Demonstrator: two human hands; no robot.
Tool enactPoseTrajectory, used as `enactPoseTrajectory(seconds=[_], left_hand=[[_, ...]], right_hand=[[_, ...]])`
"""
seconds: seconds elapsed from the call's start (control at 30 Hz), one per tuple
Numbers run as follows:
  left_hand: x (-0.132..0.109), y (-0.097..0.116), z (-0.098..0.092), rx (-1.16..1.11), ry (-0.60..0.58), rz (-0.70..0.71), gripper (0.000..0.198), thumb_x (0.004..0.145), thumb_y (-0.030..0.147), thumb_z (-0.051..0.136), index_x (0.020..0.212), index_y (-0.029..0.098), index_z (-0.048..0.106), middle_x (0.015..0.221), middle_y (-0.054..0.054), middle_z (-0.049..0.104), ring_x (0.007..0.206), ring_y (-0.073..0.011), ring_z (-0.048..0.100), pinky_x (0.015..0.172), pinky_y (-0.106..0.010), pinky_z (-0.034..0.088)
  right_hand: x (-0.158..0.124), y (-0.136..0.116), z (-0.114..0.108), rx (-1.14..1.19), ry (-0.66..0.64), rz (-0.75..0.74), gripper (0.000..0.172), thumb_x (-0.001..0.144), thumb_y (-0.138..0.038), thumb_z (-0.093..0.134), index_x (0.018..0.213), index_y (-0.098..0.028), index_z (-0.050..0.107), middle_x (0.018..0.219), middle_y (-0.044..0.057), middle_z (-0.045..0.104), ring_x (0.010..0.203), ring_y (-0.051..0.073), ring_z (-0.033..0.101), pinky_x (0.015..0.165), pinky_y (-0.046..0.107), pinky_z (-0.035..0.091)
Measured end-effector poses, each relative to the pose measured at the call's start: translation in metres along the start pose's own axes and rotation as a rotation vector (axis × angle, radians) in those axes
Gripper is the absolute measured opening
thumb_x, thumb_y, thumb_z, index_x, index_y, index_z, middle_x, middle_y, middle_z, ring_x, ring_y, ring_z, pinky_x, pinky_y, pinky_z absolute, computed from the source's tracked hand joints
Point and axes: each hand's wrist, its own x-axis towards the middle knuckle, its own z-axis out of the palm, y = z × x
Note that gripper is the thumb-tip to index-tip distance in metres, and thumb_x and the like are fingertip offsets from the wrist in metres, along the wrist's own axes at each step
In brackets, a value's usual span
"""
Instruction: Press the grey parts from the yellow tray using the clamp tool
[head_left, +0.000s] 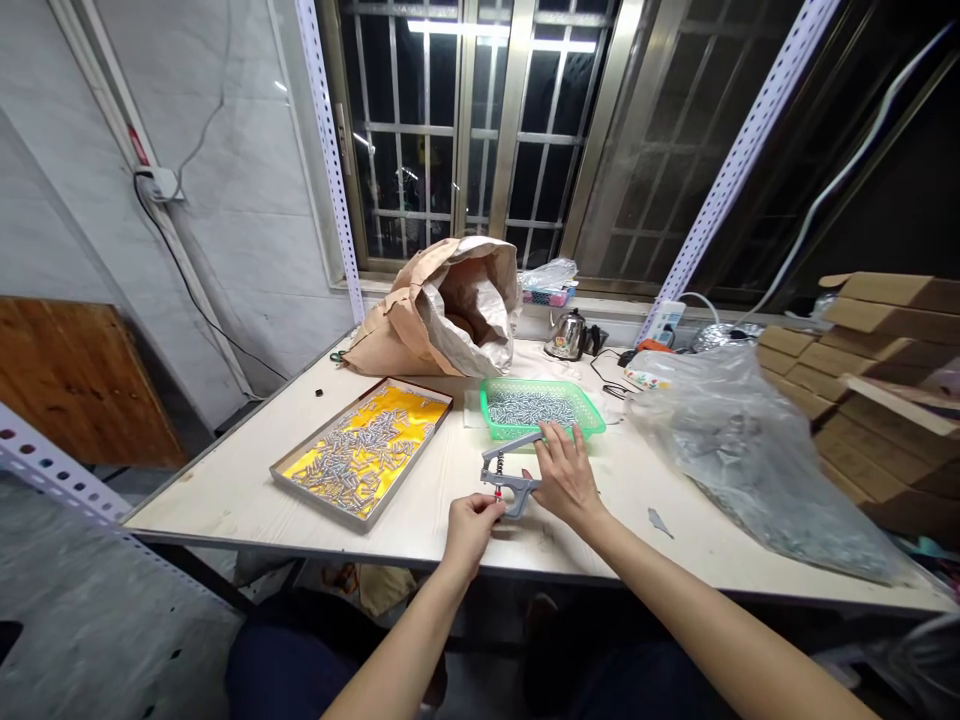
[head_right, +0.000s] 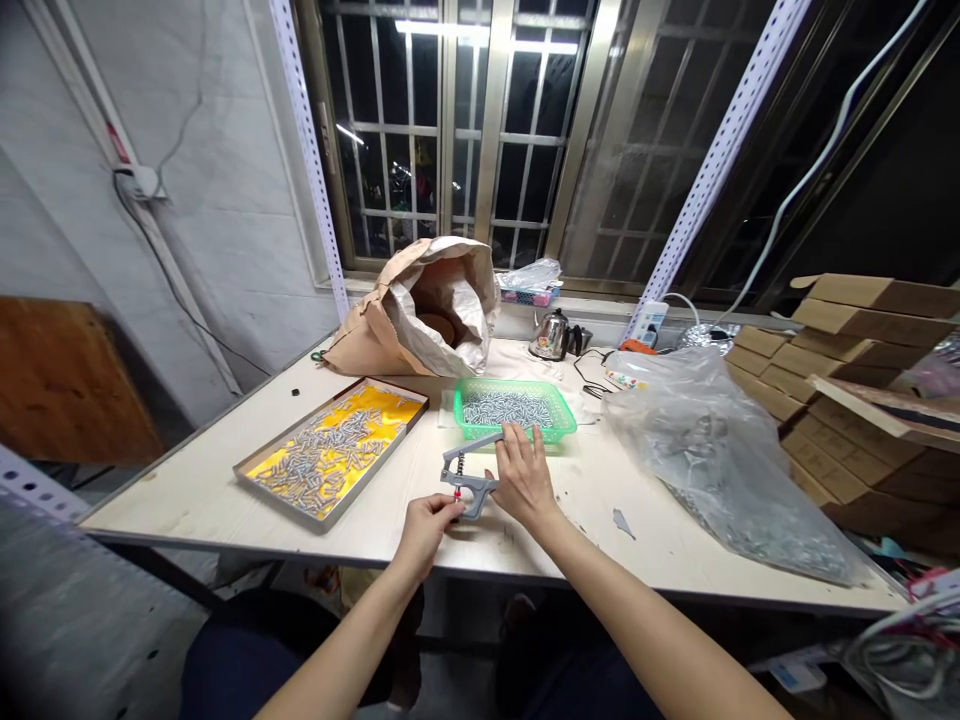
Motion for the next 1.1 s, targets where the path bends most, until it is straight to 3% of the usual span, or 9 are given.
enactPoseTrajectory(seconds=[0.27,0.4,0.47,0.53,0.6,0.7,0.93,1.0,1.1], left_hand=[[0.023,0.011,-0.011,-0.152,0.275,0.033,0.032,0.051,0.04,0.076,0.063,0.011,0.068,0.062,-0.005,0.064,0.056,-0.011,0.053,0.055,-0.023,0.04],[0.07,0.049,0.017,0.073,0.128,0.103,0.036,0.06,0.042,0.073,0.075,0.009,0.069,0.075,-0.009,0.067,0.062,-0.0135,0.057,0.057,-0.024,0.042],[0.099,0.074,0.04,0.204,0.06,0.171,0.044,0.065,0.041,0.072,0.095,0.01,0.068,0.097,-0.013,0.068,0.075,-0.0162,0.062,0.063,-0.025,0.045],[0.125,0.092,0.056,0.372,0.061,0.248,0.052,0.068,0.04,0.071,0.111,0.01,0.063,0.108,-0.015,0.066,0.086,-0.0189,0.063,0.072,-0.027,0.046],[0.145,0.099,0.055,0.555,0.081,0.347,0.046,0.075,0.037,0.066,0.111,0.009,0.063,0.106,-0.015,0.067,0.091,-0.02,0.063,0.079,-0.028,0.046],[0.164,0.096,0.015,0.925,0.19,0.423,0.031,0.084,0.034,0.055,0.103,0.012,0.066,0.103,-0.012,0.069,0.093,-0.0179,0.063,0.083,-0.024,0.045],[0.199,0.109,-0.135,1.324,0.486,0.167,0.026,0.083,0.017,0.047,0.099,0.008,0.066,0.104,-0.02,0.066,0.101,-0.0289,0.061,0.083,-0.034,0.045],[0.211,0.114,-0.155,1.381,0.507,0.133,0.027,0.082,0.014,0.046,0.1,0.008,0.065,0.107,-0.021,0.064,0.103,-0.0309,0.06,0.084,-0.035,0.045],[0.233,0.114,-0.162,1.447,0.456,0.149,0.028,0.081,0.012,0.046,0.101,0.009,0.065,0.112,-0.02,0.062,0.108,-0.0299,0.057,0.088,-0.034,0.043]], right_hand=[[-0.045,0.005,0.005,0.018,-0.124,0.249,0.049,0.073,-0.038,0.057,0.109,-0.006,0.055,0.128,0.023,0.049,0.126,0.034,0.036,0.11,0.053,0.014],[-0.071,0.01,0.013,0.023,-0.165,0.212,0.047,0.071,-0.035,0.057,0.109,-0.008,0.055,0.126,0.021,0.051,0.125,0.034,0.037,0.11,0.054,0.014],[-0.078,0.012,0.018,0.011,-0.155,0.211,0.046,0.07,-0.033,0.056,0.108,-0.008,0.055,0.127,0.022,0.05,0.125,0.035,0.037,0.109,0.054,0.015],[-0.082,0.014,0.023,0.007,-0.148,0.214,0.047,0.068,-0.033,0.056,0.108,-0.008,0.055,0.127,0.021,0.05,0.126,0.035,0.036,0.109,0.054,0.017],[-0.085,0.015,0.027,0.011,-0.148,0.22,0.048,0.067,-0.034,0.057,0.108,-0.009,0.055,0.127,0.021,0.05,0.125,0.035,0.036,0.108,0.053,0.019],[-0.087,0.017,0.032,0.029,-0.154,0.224,0.05,0.062,-0.034,0.059,0.105,-0.008,0.056,0.126,0.021,0.05,0.124,0.036,0.037,0.108,0.053,0.019],[-0.09,0.017,0.041,0.114,-0.187,0.249,0.05,0.064,-0.039,0.06,0.106,-0.011,0.056,0.126,0.019,0.05,0.123,0.035,0.038,0.107,0.053,0.022],[-0.091,0.017,0.044,0.133,-0.196,0.249,0.05,0.065,-0.04,0.06,0.106,-0.012,0.056,0.126,0.018,0.05,0.123,0.034,0.039,0.107,0.053,0.023],[-0.092,0.018,0.046,0.143,-0.211,0.258,0.05,0.066,-0.043,0.06,0.106,-0.013,0.056,0.126,0.018,0.05,0.123,0.034,0.039,0.107,0.053,0.023]])
